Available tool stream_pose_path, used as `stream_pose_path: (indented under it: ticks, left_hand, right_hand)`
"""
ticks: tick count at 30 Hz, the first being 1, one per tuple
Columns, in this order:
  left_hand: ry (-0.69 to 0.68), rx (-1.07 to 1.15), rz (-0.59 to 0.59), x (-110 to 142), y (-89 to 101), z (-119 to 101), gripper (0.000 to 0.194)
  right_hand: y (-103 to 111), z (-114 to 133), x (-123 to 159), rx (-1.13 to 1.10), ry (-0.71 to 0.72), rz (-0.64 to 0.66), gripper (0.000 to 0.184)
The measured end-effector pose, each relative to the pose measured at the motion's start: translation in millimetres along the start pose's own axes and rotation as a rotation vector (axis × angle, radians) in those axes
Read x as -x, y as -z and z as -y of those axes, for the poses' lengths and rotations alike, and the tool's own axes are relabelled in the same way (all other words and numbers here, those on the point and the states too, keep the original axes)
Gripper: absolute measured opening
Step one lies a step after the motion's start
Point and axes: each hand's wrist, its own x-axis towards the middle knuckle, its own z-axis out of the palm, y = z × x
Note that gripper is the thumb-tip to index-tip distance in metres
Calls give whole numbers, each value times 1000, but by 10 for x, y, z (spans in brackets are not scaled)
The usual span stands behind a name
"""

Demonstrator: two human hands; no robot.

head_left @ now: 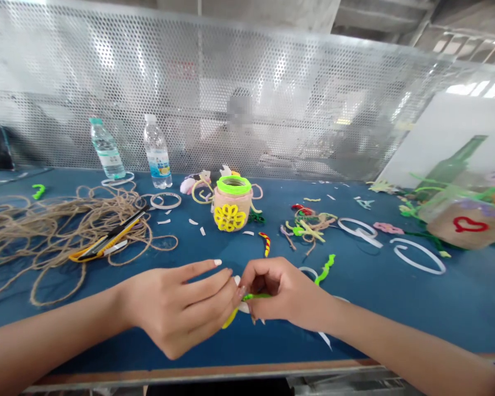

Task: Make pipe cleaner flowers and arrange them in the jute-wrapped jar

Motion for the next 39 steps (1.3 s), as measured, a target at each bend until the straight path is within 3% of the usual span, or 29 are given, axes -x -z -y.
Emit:
stream_pose_path:
  ticks: [6, 15, 23, 33, 39]
  left_hand:
    - [92, 201, 2, 51, -50, -32, 35]
    - [-17, 116, 0, 25, -71, -32, 25]
    - [1, -41, 34, -19, -92, -64, 30]
    - [82, 8, -6, -110, -84, -111, 25]
    - [225, 108, -25, -162, -114, -112, 20]
  right_hand:
    - [52, 12, -46, -95, -134, 110, 26]
    - [77, -22, -52, -15, -129, 120, 22]
    - [75, -7, -34, 255, 30, 20, 13]
    - [50, -2, -26, 276, 30, -19, 12]
    - [10, -4, 13, 458, 257, -94, 16]
